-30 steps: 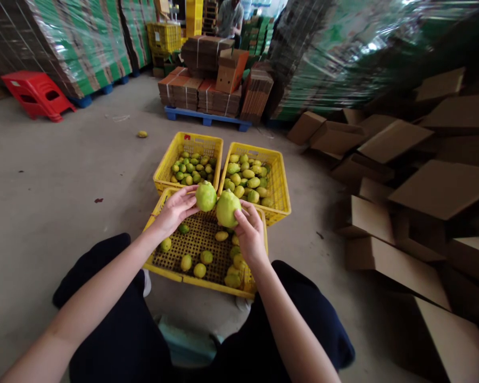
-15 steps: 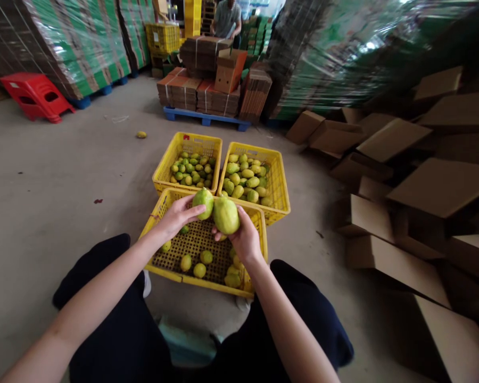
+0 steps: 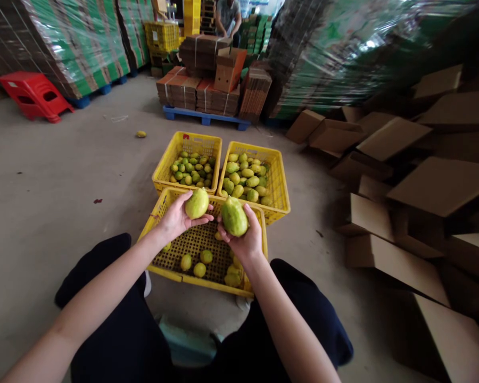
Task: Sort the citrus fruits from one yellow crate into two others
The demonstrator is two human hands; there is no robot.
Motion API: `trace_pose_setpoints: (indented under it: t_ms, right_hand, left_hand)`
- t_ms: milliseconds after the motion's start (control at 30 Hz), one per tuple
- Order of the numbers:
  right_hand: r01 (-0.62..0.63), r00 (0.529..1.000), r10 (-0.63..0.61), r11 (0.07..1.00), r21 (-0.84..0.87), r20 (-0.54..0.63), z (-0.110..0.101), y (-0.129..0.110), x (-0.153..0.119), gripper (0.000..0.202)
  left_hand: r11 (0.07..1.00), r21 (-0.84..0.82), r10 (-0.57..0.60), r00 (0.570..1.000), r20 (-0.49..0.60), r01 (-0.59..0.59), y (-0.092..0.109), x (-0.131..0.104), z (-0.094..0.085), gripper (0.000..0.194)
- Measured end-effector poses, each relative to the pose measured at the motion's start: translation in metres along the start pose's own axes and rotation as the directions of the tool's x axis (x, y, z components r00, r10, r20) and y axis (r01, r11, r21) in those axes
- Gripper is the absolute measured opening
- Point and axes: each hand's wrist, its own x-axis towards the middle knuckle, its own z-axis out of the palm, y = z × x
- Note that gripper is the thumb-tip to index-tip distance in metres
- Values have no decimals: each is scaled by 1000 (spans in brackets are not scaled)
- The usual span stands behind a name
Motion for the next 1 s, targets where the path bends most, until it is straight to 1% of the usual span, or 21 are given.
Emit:
trace_pose_setpoints:
  t_ms: [67,100,167,200,267,333,367,433,600,700,800,900,967,1000]
  right_hand:
    - [5,1000,-5,1000,-14,-17,-1,0,1,39]
    - [33,999,-33,999,-34,-15,-2,0,1,37]
    - [144,989,-145,984,-104,-7,-2,0,-1,33]
    - [216,976,-219,964,-154,-1,-1,-1,-2,33]
    - [354,932,-361,899,-256,21,0,-3,-4,42]
    - [453,886,-458,825,-338,70,1,-4,-5,51]
    - [486,868,-486,792,-368,100,1,-4,-6,52]
    - [523,845,-515,746,-412,140,1,-4,-6,51]
    - [574,807,-563,673,-465,181,-3,1,-4,54]
    - [581,803,-562,660,-476,199,-5,3,-3,53]
    - [575,804,-562,651,-496,195,-5,3,-3,51]
    - [595,785,-587,626,-505,198,-4,3,-3,48]
    - [607,774,-601,616,-503,199,-3,1,-5,46]
    - [603,778,-596,622,-500,197,-2,1,-6,46]
  left_hand:
    - [999,39,29,1000,-2,-29,-1,-1,0,37]
    - [997,62,53,999,2,-53,-2,-1,0,36]
    - [984,112,139,990,16,-139,-2,-3,0,35]
    - [970,142,194,981,27,-196,-2,-3,0,37]
    - [928,216,297,953,62,-304,-2,-4,0,43]
    - [880,290,360,927,107,-376,-2,-4,-1,45]
    - [862,317,376,918,126,-396,-2,-4,-1,46]
    - [840,343,394,907,148,-421,-2,-4,-2,48]
    - [823,353,411,896,171,-445,-3,-3,-5,49]
    - [803,361,428,880,204,-474,-3,-2,-6,49]
    - [770,374,450,856,256,-516,-3,-4,-7,46]
    - [739,386,460,832,310,-552,-1,-7,-6,43]
    - [735,368,471,819,327,-570,-1,-9,-4,42]
    - [742,351,476,818,323,-570,-1,-10,-2,43]
